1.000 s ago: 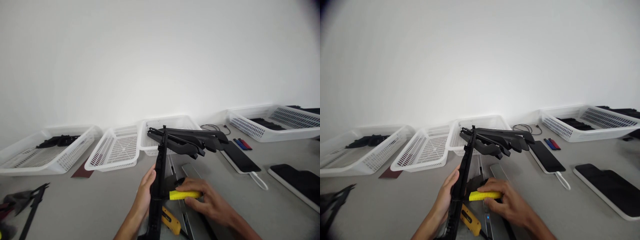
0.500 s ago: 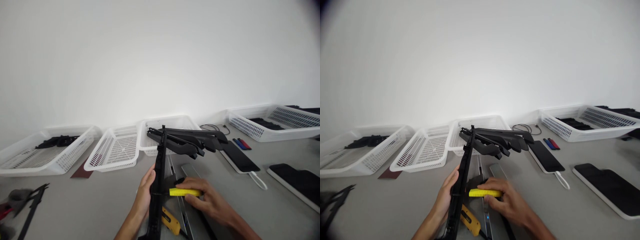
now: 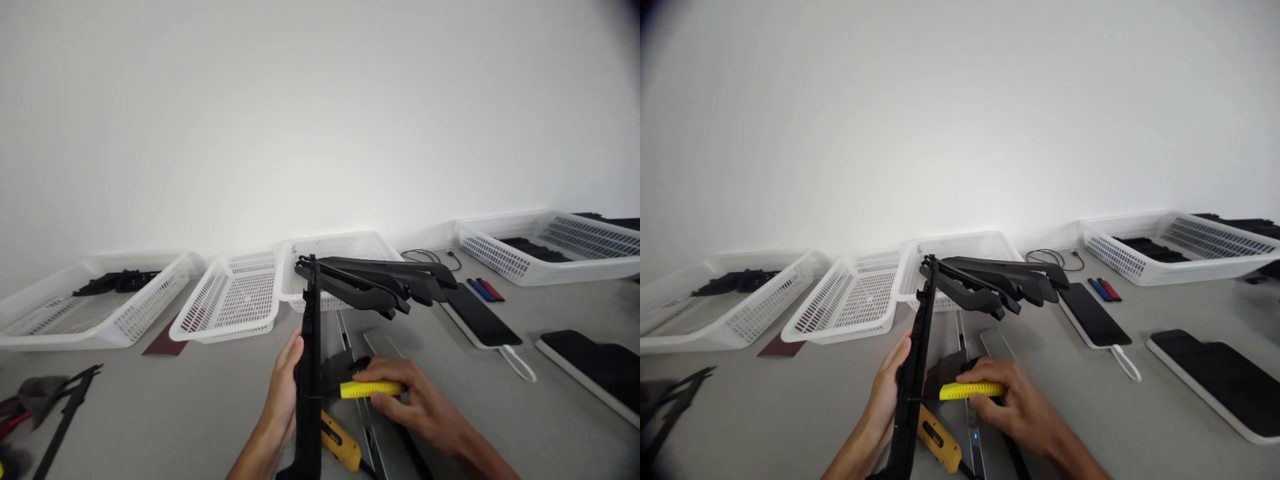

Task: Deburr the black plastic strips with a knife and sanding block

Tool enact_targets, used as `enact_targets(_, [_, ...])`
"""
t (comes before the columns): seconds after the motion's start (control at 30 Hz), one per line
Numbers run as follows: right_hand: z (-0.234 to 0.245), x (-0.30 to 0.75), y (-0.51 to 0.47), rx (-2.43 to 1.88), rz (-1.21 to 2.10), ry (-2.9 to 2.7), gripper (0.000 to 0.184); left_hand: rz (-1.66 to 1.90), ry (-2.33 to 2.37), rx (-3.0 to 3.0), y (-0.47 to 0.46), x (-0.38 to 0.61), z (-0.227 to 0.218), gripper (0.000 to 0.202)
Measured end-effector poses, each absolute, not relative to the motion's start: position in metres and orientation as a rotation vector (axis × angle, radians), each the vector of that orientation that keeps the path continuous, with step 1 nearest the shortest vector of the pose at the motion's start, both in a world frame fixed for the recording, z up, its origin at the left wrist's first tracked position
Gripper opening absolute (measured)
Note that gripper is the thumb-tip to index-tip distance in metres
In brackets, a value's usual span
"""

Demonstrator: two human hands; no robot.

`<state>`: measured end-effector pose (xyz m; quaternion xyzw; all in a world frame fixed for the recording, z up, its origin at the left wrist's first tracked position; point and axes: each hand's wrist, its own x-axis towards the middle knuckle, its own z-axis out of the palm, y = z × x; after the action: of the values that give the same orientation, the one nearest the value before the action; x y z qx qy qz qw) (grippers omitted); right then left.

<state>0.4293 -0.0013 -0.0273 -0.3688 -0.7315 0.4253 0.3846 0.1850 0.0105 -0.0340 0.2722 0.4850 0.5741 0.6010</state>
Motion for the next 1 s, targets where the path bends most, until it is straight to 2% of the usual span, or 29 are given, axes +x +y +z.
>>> enact_targets(0.17, [-0.037,0.424,-0.001,-1.016,1.03,-1.906,0.036,1.263,1.193,0.582,0.012,0.185,-0.04,0.058])
enact_targets(0.3, [-0.052,0.419,0.004,-1.031,0.996,-1.922,0.038,1.203,1.05,0.542,0.014,0.184,-0.039,0.062])
enact_targets(0.4, [-0.062,0.415,0.006,-0.994,0.936,-1.876,0.039,1.053,0.927,0.522,0.005,0.175,-0.034,0.058])
enact_targets(0.5, [-0.067,0.409,0.004,-0.971,0.914,-1.886,0.039,1.102,0.91,0.487,-0.02,0.162,-0.034,0.049])
enact_targets(0.67, [-0.067,0.4,0.001,-0.925,0.892,-1.902,0.038,1.242,1.003,0.395,-0.068,0.157,-0.05,0.088])
enact_targets(0.8, [-0.063,0.401,-0.002,-0.931,0.895,-1.923,0.037,1.294,1.177,0.496,-0.08,0.167,-0.049,0.085])
enact_targets(1.0, [-0.055,0.411,-0.024,-1.034,0.941,-1.918,0.032,1.272,1.271,0.491,-0.079,0.182,-0.022,0.08])
